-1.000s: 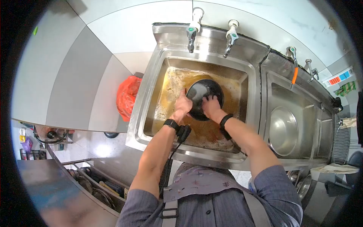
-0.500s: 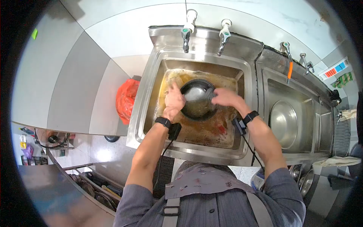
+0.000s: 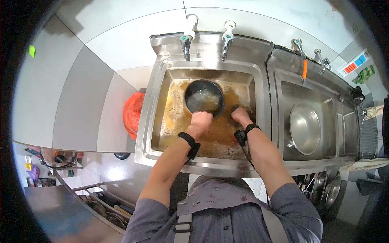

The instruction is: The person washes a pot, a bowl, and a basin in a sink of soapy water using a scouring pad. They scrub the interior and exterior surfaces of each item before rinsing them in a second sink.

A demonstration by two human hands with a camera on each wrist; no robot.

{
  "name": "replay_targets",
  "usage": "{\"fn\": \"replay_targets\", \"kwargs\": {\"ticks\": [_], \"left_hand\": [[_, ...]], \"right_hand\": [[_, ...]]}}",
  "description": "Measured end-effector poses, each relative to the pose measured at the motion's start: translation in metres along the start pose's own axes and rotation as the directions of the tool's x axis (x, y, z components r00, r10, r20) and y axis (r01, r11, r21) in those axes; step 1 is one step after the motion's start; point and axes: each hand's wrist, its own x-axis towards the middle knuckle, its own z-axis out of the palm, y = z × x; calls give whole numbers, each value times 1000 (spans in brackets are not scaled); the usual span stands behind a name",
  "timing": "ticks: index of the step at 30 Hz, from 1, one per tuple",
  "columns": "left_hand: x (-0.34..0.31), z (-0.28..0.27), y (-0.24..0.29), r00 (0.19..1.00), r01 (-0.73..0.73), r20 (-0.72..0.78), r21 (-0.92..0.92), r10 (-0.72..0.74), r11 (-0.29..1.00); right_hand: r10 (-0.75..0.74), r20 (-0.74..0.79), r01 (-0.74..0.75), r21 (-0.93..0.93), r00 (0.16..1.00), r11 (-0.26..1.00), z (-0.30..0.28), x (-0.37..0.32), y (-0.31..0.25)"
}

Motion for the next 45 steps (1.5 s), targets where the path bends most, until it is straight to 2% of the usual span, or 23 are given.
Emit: {"fn": "replay_targets", "kwargs": {"ticks": [1, 4, 7, 8, 10, 11, 13, 14, 17, 19, 21, 23, 25, 26, 28, 31, 32, 34, 36, 39, 42, 43, 45], "left_hand": [[-2, -2, -1, 1000, 6, 2, 3, -6, 1000], [-14, -20, -7, 951, 38, -279, -321, -133, 946], [-22, -40, -1, 917, 133, -312, -346, -248, 929], [-20, -39, -3, 914, 137, -316, -346, -253, 928], [-18, -37, -5, 834, 211, -395, -417, -385, 884], [-20, -39, -4, 836, 211, -392, -417, -384, 884], [-21, -45, -3, 806, 237, -388, -480, -447, 845], [-23, -48, -3, 795, 242, -388, -500, -465, 831], [-26, -46, -15, 781, 179, -391, -607, -487, 774], [-20, -30, -27, 775, 162, -332, -718, -538, 677], [-18, -27, -36, 743, 197, -207, -841, -636, 504], [-19, -22, -44, 731, 190, -164, -883, -662, 429], [-14, -8, -52, 662, -119, -132, -990, -737, 70], [-20, -16, -51, 666, -87, -10, -994, -746, -65], [-19, -3, -54, 635, -148, 55, -970, -771, -191], [-12, 17, -62, 598, -231, 169, -900, -783, -371], [-15, 7, -57, 580, -216, 261, -864, -771, -455], [-16, 9, -55, 557, -200, 358, -818, -750, -539], [-7, 22, -61, 639, -369, 367, -625, -677, -688], [-6, 3, -49, 682, -433, 336, -531, -650, -728], [-4, -16, -36, 730, -400, 292, -550, -618, -733], [-2, -21, -35, 782, -379, 222, -573, -583, -727], [8, -6, -39, 831, -342, 163, -605, -532, -719]], "right_hand": [[-6, 3, 6, 0, 1000, 1000, 2, -1, -2], [26, -26, -12, 435, 999, 900, 8, -4, -16], [82, -30, -28, 782, 996, 623, 13, -16, -23], [76, -33, -22, 780, 997, 625, 6, -31, -29], [-286, -433, 514, 632, 855, 580, -3, -61, -39], [-284, -432, 512, 633, 856, 581, 6, -63, -44], [-462, -794, 831, 96, 396, 548, 20, -68, -60], [-451, -837, 839, 18, 310, 544, 20, -69, -65], [-537, -795, 835, -71, 283, 545, -1, -58, -70], [-553, -776, 861, -27, 302, 507, -19, -48, -68], [-434, -521, 669, 454, 735, 589, -40, -36, -64], [-167, -375, 408, 783, 912, 470, -39, -22, -57], [-180, -151, 207, 912, 972, 354, -37, -6, -35], [-182, -152, 210, 910, 971, 358, -29, 8, -26], [-97, 37, -24, 991, 995, 132, 0, 36, -9], [-41, 112, -107, 989, 993, 104, 1, -27, -19], [-116, 101, -98, 995, 988, 32, 44, 57, 7], [-130, 139, -137, 990, 982, 22, 32, 19, -2], [-141, 173, -174, 985, 975, 5, 29, -20, -18], [-139, 149, -156, 987, 979, -46, 31, -52, -42], [56, -237, 217, 944, 970, 251, 64, -22, -64], [-53, -467, 418, 729, 883, 542, 64, -23, -68], [-64, -665, 476, 462, 744, 748, 53, -66, -94]]}}
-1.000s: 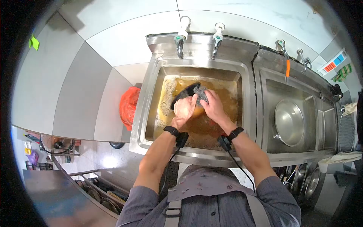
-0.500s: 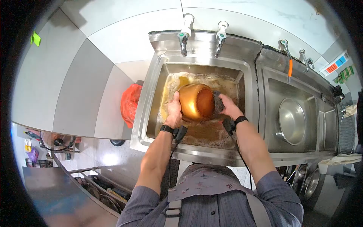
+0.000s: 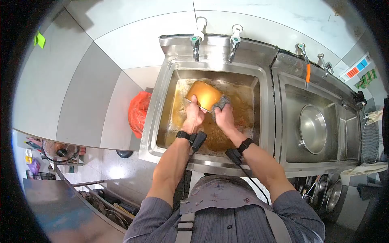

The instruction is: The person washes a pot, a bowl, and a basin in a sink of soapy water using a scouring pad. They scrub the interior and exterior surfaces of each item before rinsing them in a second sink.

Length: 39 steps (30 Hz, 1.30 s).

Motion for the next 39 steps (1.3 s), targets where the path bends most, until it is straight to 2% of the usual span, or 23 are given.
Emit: {"fn": "replay_targets", "kwargs": {"ticks": [2, 3, 5, 10, 12, 13, 14, 16, 17, 19, 20, 22, 23, 24, 25, 26, 28, 30, 32, 33, 34, 36, 39], "left_hand": [[-13, 15, -4, 999, 54, 11, -35, -53, 998], [30, -35, -19, 947, 152, 288, -14, -142, 988], [1, -12, -8, 961, 141, 227, 88, -158, 986], [-19, -14, -8, 967, 59, 214, 325, -134, 944], [-26, -17, -1, 967, 80, 202, 342, -156, 936], [-29, -20, 0, 955, 73, 255, 293, -151, 953], [-33, -23, 2, 941, 68, 306, 244, -143, 967], [-38, -30, 10, 941, 92, 304, 195, -149, 976], [-38, -32, 14, 939, 110, 310, 147, -151, 983], [-32, -29, 19, 934, 117, 317, 153, -161, 981], [-29, -30, 21, 930, 125, 326, 157, -171, 980], [-31, -18, 20, 928, 95, 323, 272, -184, 957], [-40, -3, 19, 954, -22, 249, 613, -167, 790], [-50, 10, 18, 975, -106, 186, 863, -118, 493], [-50, 12, 10, 938, -279, 339, 867, -76, 413], [-51, 12, 5, 938, -279, 339, 867, -77, 413], [-56, 16, 0, 873, -480, 446, 855, -196, -194], [-42, 1, -17, 840, -535, 489, 820, -238, -202], [-43, 0, -22, 816, -570, 389, 666, -428, -481], [-45, -2, -25, 822, -559, 345, 640, -453, -527], [-35, -16, -34, 821, -561, 348, 639, -452, -527], [-3, -55, -53, 714, -693, 350, 476, -606, -542], [5, -72, -51, 732, -667, 236, 436, -639, -603]], "right_hand": [[-17, -15, 16, -24, 1000, 1000, -13, -11, -31], [-237, -40, 231, -120, 971, 966, -18, -14, -37], [-553, -62, 518, -277, 831, 809, -25, -14, -46], [-651, 4, 628, -272, 759, 729, -34, 26, -26], [-561, -70, 554, -97, 825, 827, -24, 46, -5], [-354, 67, 356, -18, 933, 934, -33, 49, -8], [-349, 72, 351, -16, 934, 936, -32, 62, 7], [-36, 234, 17, 80, 971, 997, -23, 90, 52], [-33, 236, 14, 82, 971, 997, -32, 83, 48], [79, 206, -16, -291, 975, 957, -55, 63, 42], [79, 210, -14, -294, 974, 956, -60, 55, 44], [157, 291, 34, -557, 944, 830, -72, 48, 47], [213, 305, 11, -593, 928, 805, -73, 46, 52], [210, 304, 12, -594, 929, 805, -75, 47, 57], [293, 364, 0, -626, 884, 780, -78, 46, 56], [375, 417, -9, -658, 828, 753, -81, 44, 56], [413, 423, -37, -661, 807, 750, -86, 45, 53], [449, 430, -64, -663, 784, 746, -87, 46, 56], [393, 385, -51, -657, 835, 752, -84, 45, 61], [392, 384, -51, -657, 836, 752, -83, 45, 64], [368, 370, -38, -659, 853, 751, -84, 42, 60], [343, 353, -26, -662, 870, 749, -90, 39, 51], [318, 417, 3, -610, 851, 792, -96, 31, 47]]}}
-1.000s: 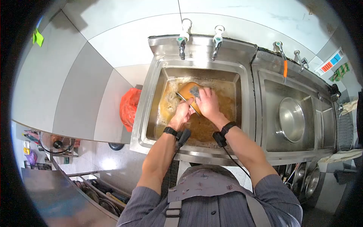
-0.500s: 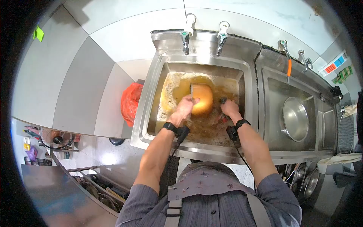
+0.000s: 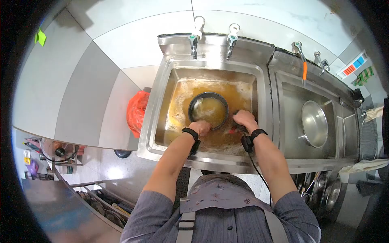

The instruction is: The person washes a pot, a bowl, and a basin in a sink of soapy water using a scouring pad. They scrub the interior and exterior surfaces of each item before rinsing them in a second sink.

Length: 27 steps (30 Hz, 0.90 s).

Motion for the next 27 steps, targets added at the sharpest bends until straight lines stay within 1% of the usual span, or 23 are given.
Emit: {"fn": "replay_targets", "kwargs": {"ticks": [1, 2, 3, 5, 6, 8, 9, 10, 11, 12, 13, 14, 15, 16, 17, 19, 20, 21, 22, 23, 24, 25, 27], "left_hand": [[7, 6, -7, 1000, -6, 29, 65, 4, 998], [-42, -54, 29, 998, 60, 4, 5, -60, 998], [-41, -60, 25, 998, 55, 8, 7, -55, 998], [-39, -75, 8, 985, -74, -166, -113, 54, 991], [-38, -83, 5, 984, -73, -168, -110, 54, 991], [-47, -108, 5, 982, 12, -176, -338, -76, 941], [-53, -115, 8, 981, 12, -178, -336, -76, 942], [-59, -122, 10, 951, -8, -258, -567, -168, 823], [-60, -123, 8, 910, -58, -308, -758, -278, 650], [-51, -115, 2, 811, -6, -401, -735, -427, 679], [-47, -114, -1, 808, -7, -405, -732, -428, 681], [-42, -111, -2, 786, -122, -337, -906, -518, 404], [-37, -109, -3, 778, -239, -242, -967, -580, 84], [-23, -97, -14, 756, -363, -282, -931, -591, -21], [-28, -102, -7, 756, -365, -283, -931, -591, -20], [-43, -116, 11, 698, -536, -204, -784, -686, -313], [-55, -124, 20, 707, -519, -130, -762, -695, -386], [-54, -121, 18, 707, -521, -134, -763, -694, -383], [-43, -111, 7, 757, -578, -184, -636, -627, -511], [-39, -106, 3, 792, -599, -245, -491, -560, -633], [-34, -101, -3, 803, -595, -276, -434, -529, -676], [-31, -96, -8, 806, -591, -278, -436, -523, -679], [-28, -86, -20, 822, -569, -250, -382, -511, -728]], "right_hand": [[-25, 41, 27, -44, 999, 999, 0, -1, 0], [-49, 83, 56, -86, 995, 995, 0, -2, 1], [-44, 84, 51, -82, 995, 995, 0, -5, 1], [-74, 258, 107, -116, 963, 987, -4, -12, 1], [-76, 255, 108, -116, 964, 987, 6, -5, 8], [-200, 210, 224, -96, 957, 970, 41, 27, 32], [-201, 207, 224, -97, 958, 970, 36, 20, 29], [-169, 238, 196, -96, 957, 976, 28, 7, 23], [-137, 271, 169, -98, 953, 981, 25, 1, 21], [-142, 267, 174, -101, 953, 980, 21, -2, 17], [-162, 289, 209, -139, 944, 968, 19, -3, 16], [-179, 313, 242, -176, 933, 954, 19, -5, 15], [-179, 312, 242, -177, 933, 954, 17, -6, 16], [-191, 290, 251, -186, 938, 950, 10, -16, 15], [-204, 268, 260, -194, 942, 946, 4, -25, 13], [-172, 288, 242, -231, 942, 942, -8, -38, 5], [-139, 307, 225, -267, 942, 937, -8, -40, 4], [-140, 303, 225, -266, 943, 937, -8, -43, 3], [-187, 272, 260, -265, 944, 928, -6, -45, 6], [-232, 242, 295, -266, 942, 918, -5, -49, 7], [-229, 237, 290, -265, 944, 920, -6, -50, 6], [-247, 256, 321, -308, 935, 896, -9, -54, 0], [-258, 275, 346, -348, 926, 871, -12, -66, -10]]}}
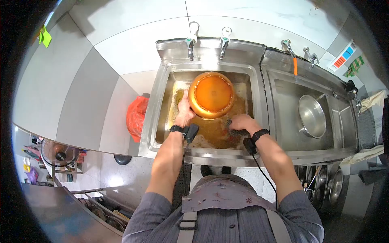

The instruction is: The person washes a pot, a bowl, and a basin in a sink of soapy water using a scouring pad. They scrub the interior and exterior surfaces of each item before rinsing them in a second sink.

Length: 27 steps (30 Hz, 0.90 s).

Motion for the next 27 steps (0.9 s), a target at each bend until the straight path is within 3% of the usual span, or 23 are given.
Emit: {"fn": "replay_targets", "kwargs": {"ticks": [2, 3, 4, 5, 6, 7, 8, 10, 13, 18, 20, 21, 23, 24, 26, 27], "left_hand": [[-13, 3, -2, 996, -87, 5, 64, 87, 994], [-10, -5, -1, 996, -8, 93, 32, 5, 999], [-13, -6, -5, 986, -25, 164, 45, 17, 999], [-24, 0, -7, 987, -82, 145, 120, 64, 989], [-34, 6, -7, 993, 51, 99, 101, -61, 994], [-17, -15, -11, 989, 87, 113, 91, -97, 992], [-45, 14, -10, 988, 156, -7, 135, -157, 979], [-27, 7, -20, 990, 120, -88, 108, -111, 987], [-14, 0, -27, 991, 131, -17, 112, -130, 985], [-61, 65, -35, 987, 159, 10, 154, -163, 975], [-74, 95, -45, 990, 133, 15, 195, -138, 972], [-81, 115, -51, 993, 111, 21, 232, -119, 966], [-84, 147, -69, 994, 74, 57, 294, -94, 953], [-84, 163, -79, 994, 70, 57, 304, -91, 950], [-94, 210, -105, 985, 45, 135, 399, -107, 916], [-96, 231, -121, 973, 21, 201, 418, -115, 908]], "right_hand": [[-3, -166, 5, 14, 986, 1000, -2, -10, -5], [27, -213, -24, 17, 977, 1000, 4, -6, -6], [66, -259, -62, 25, 964, 998, 10, 0, -6], [44, -271, -49, -12, 962, 999, 11, -5, -8], [22, -280, -37, -50, 960, 998, 9, -12, -10], [-1, -293, -18, -62, 956, 998, 5, -25, -14], [-35, -307, 11, -79, 951, 997, 5, -34, -14], [-59, -384, 28, -86, 922, 996, 19, -39, -8], [-84, -454, 72, -42, 887, 996, 36, -52, -3], [-58, -518, 120, 87, 854, 989, 51, -81, 12], [-230, -568, 280, 1, 790, 960, 63, -80, 23], [-229, -575, 282, 3, 785, 959, 70, -78, 26], [-292, -738, 352, -79, 608, 933, 83, -74, 26], [-290, -745, 357, -74, 601, 931, 86, -77, 27], [-308, -647, 407, 4, 698, 913, 86, -93, 31], [-293, -673, 424, 33, 679, 905, 88, -100, 32]]}}
